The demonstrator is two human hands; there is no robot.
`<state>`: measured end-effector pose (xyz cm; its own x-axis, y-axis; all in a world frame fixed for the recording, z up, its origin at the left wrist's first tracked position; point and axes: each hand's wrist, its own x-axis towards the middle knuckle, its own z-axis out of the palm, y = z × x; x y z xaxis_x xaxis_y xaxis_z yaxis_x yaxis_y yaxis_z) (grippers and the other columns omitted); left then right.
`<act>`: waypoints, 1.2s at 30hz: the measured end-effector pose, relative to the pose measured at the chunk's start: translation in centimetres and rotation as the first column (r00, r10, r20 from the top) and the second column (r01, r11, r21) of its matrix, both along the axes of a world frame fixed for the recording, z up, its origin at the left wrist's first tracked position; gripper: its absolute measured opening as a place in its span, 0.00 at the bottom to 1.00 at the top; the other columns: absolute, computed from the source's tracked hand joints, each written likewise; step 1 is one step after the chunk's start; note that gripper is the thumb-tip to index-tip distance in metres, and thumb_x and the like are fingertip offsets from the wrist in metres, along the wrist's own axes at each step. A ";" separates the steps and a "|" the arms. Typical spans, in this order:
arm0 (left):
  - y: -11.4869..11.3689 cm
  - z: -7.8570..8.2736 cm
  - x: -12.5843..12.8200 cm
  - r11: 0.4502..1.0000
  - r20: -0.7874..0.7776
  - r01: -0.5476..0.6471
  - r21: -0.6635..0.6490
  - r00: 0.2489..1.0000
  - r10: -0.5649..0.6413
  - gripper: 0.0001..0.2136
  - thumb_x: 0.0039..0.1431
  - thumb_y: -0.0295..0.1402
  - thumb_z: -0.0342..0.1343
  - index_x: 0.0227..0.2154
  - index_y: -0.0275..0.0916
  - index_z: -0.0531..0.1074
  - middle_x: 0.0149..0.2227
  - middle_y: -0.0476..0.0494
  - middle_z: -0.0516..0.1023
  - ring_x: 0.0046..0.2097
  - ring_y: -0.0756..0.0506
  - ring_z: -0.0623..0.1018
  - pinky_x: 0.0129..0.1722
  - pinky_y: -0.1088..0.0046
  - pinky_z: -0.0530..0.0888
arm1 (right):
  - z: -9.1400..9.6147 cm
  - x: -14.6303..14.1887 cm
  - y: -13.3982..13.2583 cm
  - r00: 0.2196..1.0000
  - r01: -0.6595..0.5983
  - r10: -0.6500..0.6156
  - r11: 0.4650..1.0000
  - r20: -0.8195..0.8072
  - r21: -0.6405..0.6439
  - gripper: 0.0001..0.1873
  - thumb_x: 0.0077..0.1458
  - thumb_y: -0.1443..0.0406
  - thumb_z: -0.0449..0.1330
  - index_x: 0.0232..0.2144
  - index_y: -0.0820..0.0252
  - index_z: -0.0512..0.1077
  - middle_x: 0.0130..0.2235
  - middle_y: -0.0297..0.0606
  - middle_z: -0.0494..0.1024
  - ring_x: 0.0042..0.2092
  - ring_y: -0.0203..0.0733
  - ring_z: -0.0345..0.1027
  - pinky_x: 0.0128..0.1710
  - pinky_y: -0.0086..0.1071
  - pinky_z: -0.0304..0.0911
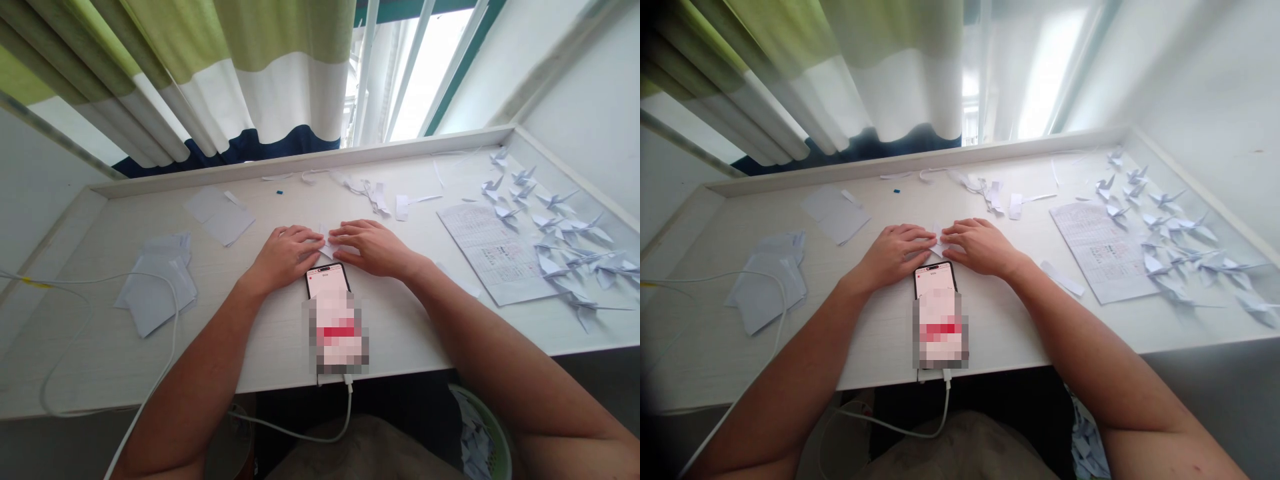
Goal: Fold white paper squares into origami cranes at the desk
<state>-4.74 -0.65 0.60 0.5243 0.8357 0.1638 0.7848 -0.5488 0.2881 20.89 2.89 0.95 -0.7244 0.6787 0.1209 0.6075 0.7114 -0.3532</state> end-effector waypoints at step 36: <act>0.3 -0.3 0.1 0.999 0.149 -0.034 -0.030 0.988 0.038 0.15 0.70 0.39 0.58 0.55 0.45 0.80 0.56 0.43 0.85 0.60 0.38 0.79 0.64 0.53 0.68 | -0.9 0.1 1.4 0.979 -0.012 -0.006 0.996 -0.205 -0.088 0.13 0.70 0.62 0.61 0.47 0.53 0.86 0.54 0.39 0.87 0.61 0.57 0.75 0.64 0.55 0.67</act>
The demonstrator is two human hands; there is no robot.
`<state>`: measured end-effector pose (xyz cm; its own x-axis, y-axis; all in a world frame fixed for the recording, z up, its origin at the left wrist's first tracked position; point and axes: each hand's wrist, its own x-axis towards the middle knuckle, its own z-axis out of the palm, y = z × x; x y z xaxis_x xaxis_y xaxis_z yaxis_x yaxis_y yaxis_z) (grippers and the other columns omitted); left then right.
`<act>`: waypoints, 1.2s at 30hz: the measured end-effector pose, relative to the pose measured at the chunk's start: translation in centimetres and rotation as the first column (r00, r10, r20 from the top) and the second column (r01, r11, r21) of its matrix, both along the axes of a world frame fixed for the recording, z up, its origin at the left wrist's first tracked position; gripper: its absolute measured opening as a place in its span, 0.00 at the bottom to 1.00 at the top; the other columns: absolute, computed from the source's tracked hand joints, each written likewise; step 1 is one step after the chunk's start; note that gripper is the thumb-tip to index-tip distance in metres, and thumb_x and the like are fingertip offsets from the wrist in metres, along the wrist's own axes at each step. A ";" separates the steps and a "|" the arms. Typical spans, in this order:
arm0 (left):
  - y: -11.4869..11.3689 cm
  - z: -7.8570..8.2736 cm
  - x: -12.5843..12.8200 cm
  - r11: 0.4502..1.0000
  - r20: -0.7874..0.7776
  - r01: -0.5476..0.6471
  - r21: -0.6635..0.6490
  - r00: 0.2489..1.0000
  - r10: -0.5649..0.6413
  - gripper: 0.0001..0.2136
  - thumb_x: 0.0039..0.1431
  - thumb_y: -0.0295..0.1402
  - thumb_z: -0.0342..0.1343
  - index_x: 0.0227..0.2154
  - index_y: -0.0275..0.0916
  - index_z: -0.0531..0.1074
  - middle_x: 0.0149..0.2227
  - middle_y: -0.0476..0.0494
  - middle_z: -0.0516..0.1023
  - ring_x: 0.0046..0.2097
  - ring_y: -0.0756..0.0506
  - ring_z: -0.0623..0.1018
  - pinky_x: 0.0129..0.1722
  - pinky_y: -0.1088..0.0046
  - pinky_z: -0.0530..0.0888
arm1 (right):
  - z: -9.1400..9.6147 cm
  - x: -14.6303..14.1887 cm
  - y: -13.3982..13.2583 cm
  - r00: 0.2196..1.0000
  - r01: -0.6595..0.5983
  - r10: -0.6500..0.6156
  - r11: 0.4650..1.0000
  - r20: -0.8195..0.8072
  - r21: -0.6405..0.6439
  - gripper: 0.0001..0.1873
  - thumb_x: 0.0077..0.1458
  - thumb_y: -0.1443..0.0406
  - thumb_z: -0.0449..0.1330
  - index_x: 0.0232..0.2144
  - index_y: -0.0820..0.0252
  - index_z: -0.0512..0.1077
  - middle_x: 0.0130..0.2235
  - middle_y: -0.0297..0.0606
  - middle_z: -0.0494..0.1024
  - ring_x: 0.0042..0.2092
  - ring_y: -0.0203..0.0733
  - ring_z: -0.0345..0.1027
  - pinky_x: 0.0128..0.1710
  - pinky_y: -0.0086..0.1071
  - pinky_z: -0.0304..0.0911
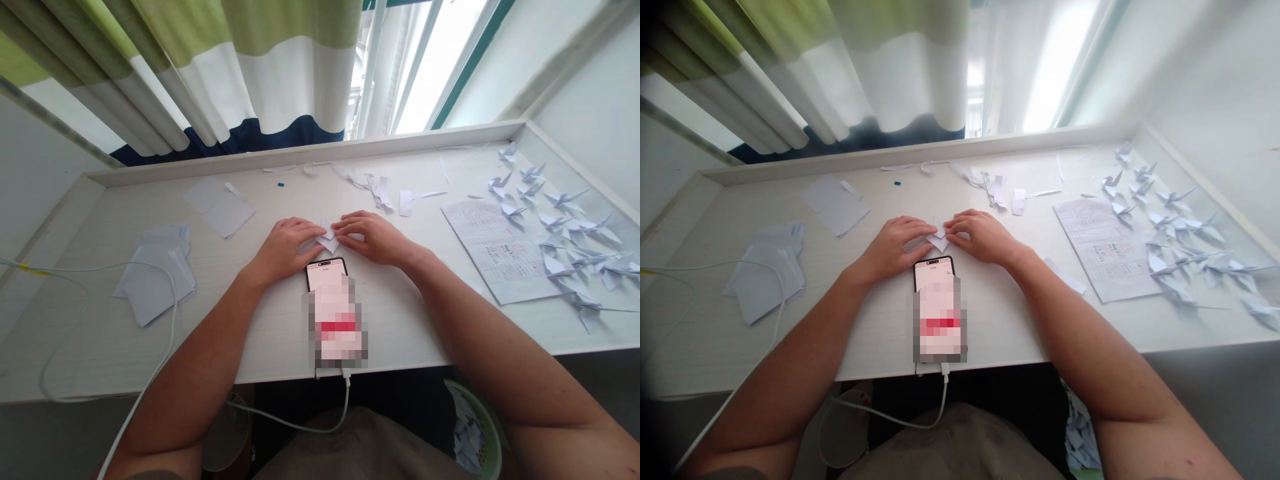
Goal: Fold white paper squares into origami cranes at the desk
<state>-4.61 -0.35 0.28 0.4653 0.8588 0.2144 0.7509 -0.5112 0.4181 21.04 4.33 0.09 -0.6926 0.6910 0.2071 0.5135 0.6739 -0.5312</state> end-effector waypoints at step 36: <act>1.1 -1.1 -0.2 1.000 0.230 -0.007 -0.024 0.973 0.012 0.08 0.72 0.35 0.59 0.43 0.45 0.83 0.49 0.45 0.87 0.53 0.39 0.81 0.59 0.55 0.75 | 0.4 -0.2 -0.3 0.997 -0.071 0.060 0.969 0.053 0.239 0.11 0.72 0.62 0.61 0.45 0.49 0.85 0.62 0.42 0.80 0.65 0.58 0.65 0.64 0.57 0.59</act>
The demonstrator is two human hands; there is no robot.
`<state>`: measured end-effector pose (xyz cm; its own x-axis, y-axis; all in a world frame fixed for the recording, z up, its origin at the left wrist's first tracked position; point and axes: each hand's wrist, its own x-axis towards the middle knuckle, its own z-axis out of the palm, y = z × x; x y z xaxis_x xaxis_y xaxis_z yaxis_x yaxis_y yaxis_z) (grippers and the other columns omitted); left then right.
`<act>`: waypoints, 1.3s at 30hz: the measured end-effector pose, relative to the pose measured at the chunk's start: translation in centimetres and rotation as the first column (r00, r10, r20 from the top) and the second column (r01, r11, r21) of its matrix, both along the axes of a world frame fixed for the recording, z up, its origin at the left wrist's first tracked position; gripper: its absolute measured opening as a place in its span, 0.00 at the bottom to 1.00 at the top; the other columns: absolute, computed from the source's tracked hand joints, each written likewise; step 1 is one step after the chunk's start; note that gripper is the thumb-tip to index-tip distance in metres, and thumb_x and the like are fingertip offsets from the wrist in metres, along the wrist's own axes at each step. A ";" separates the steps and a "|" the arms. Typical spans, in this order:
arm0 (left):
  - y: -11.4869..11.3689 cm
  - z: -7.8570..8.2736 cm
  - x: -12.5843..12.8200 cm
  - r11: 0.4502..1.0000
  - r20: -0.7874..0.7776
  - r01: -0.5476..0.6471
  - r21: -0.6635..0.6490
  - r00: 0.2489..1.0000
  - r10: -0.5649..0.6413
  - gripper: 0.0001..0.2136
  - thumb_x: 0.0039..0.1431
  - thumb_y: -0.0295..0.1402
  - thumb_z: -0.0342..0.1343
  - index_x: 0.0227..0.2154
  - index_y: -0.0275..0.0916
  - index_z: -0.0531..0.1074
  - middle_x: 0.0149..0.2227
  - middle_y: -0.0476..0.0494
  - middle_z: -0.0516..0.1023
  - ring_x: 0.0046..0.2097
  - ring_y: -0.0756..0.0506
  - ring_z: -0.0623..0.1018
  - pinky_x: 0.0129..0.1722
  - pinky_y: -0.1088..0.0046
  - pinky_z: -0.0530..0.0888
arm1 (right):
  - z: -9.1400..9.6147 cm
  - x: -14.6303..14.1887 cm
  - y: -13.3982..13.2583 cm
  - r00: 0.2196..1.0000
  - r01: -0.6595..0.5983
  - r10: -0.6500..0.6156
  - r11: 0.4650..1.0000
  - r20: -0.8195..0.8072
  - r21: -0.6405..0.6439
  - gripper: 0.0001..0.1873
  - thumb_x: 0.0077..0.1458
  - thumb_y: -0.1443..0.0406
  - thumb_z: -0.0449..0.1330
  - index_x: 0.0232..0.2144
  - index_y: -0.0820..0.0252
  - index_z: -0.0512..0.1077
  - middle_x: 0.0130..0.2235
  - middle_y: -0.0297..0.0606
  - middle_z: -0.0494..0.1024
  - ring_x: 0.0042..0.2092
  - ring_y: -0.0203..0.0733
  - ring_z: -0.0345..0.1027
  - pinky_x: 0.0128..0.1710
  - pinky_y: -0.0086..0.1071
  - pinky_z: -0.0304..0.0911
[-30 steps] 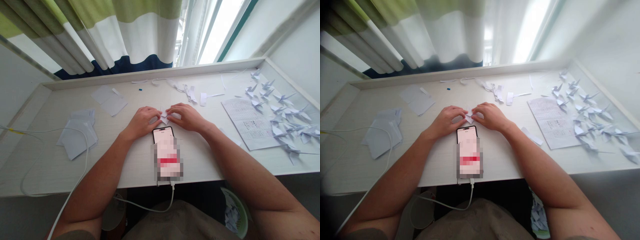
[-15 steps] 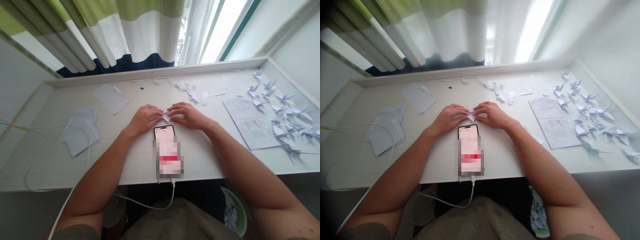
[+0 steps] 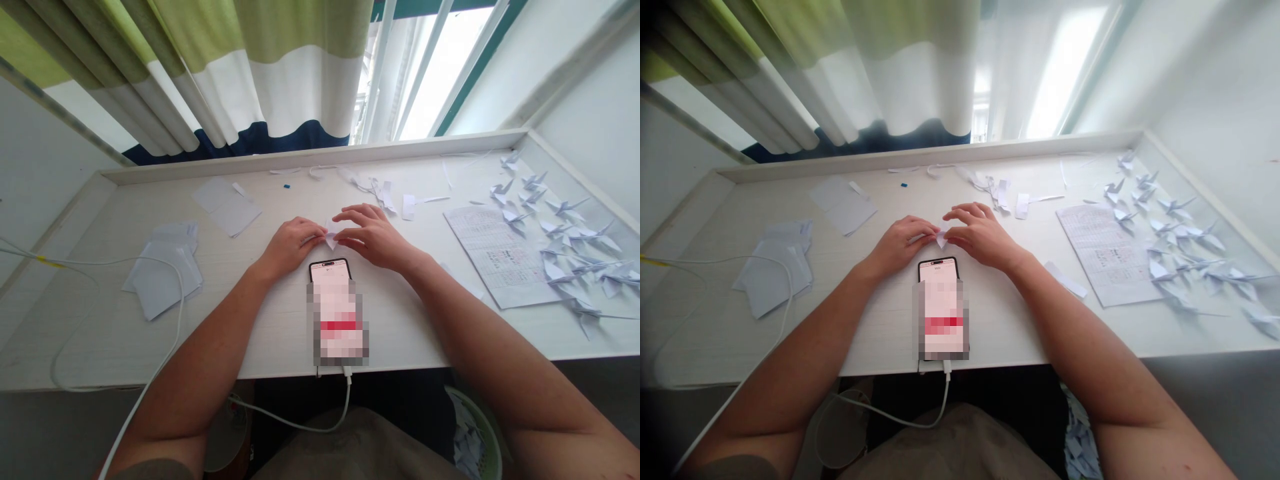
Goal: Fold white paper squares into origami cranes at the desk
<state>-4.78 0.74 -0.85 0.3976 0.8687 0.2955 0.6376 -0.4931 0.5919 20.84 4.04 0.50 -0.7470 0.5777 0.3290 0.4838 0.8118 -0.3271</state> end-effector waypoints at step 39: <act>0.3 -0.4 -0.4 0.989 0.056 -0.033 -0.146 0.998 0.042 0.12 0.65 0.38 0.65 0.50 0.47 0.81 0.53 0.45 0.85 0.58 0.39 0.79 0.65 0.53 0.71 | -0.4 -1.8 -0.7 0.993 -0.080 0.086 0.994 0.080 -0.077 0.11 0.73 0.63 0.58 0.43 0.56 0.82 0.50 0.43 0.84 0.49 0.49 0.73 0.48 0.43 0.64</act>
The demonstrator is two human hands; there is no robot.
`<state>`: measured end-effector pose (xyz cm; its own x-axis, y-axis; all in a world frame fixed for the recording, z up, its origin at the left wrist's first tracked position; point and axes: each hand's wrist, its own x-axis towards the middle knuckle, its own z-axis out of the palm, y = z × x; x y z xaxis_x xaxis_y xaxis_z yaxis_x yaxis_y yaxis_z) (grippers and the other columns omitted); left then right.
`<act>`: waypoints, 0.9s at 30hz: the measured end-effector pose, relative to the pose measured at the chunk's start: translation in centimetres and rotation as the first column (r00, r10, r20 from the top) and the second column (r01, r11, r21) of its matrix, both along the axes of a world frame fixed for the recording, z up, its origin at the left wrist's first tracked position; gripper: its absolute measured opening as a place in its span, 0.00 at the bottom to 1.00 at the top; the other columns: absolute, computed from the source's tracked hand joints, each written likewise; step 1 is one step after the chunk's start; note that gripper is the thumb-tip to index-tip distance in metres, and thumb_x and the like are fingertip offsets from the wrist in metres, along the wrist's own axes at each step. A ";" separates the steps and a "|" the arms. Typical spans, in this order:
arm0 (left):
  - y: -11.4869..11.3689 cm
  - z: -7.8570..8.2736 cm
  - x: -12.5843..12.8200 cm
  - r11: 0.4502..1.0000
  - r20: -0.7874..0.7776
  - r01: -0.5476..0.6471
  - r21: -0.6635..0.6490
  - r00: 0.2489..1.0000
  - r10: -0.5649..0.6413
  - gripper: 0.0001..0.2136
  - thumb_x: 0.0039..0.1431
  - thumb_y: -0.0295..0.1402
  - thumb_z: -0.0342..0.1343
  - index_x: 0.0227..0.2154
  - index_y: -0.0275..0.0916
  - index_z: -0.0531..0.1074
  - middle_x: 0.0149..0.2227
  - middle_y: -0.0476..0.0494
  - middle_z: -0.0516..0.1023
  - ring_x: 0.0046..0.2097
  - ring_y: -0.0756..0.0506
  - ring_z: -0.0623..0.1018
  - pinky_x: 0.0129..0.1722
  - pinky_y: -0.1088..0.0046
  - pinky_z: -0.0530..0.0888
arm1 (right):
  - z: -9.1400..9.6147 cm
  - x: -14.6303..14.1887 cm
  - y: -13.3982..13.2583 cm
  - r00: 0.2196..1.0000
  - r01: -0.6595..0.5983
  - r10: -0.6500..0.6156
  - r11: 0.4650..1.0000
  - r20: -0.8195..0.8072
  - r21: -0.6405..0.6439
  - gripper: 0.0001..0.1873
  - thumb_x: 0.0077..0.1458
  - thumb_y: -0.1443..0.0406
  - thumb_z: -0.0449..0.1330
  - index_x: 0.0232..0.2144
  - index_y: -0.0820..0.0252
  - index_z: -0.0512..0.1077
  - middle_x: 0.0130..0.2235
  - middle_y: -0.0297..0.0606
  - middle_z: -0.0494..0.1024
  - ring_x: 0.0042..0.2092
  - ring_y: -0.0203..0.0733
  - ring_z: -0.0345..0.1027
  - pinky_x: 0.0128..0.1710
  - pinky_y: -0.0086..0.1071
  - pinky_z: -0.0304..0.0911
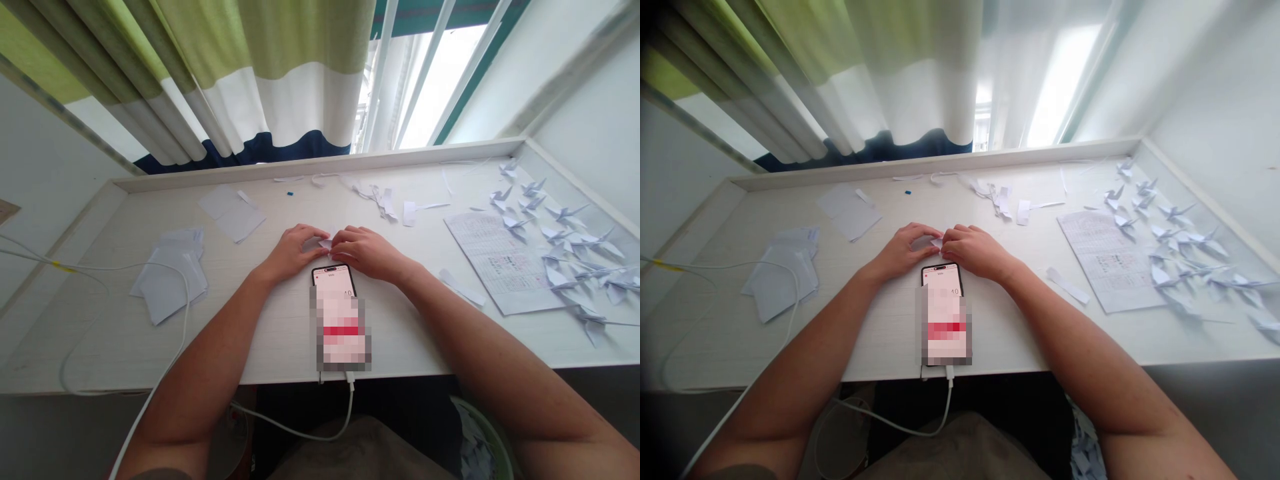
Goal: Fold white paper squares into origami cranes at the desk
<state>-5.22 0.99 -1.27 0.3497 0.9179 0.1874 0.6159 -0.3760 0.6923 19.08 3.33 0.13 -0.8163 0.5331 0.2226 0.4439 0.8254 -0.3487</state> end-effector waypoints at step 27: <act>-0.5 0.4 0.7 0.997 0.038 -0.060 0.054 0.998 0.058 0.13 0.62 0.36 0.64 0.47 0.46 0.70 0.57 0.43 0.82 0.59 0.39 0.80 0.64 0.53 0.72 | -0.9 -1.4 0.4 0.845 0.318 -0.431 0.881 -0.315 -0.351 0.08 0.70 0.60 0.54 0.39 0.55 0.71 0.39 0.41 0.83 0.38 0.45 0.74 0.40 0.38 0.67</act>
<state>-4.50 0.46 -0.85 0.2878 0.9247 0.2493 0.6131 -0.3779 0.6938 17.67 3.71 -0.73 -0.4250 0.8651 0.2665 0.4885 0.4670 -0.7370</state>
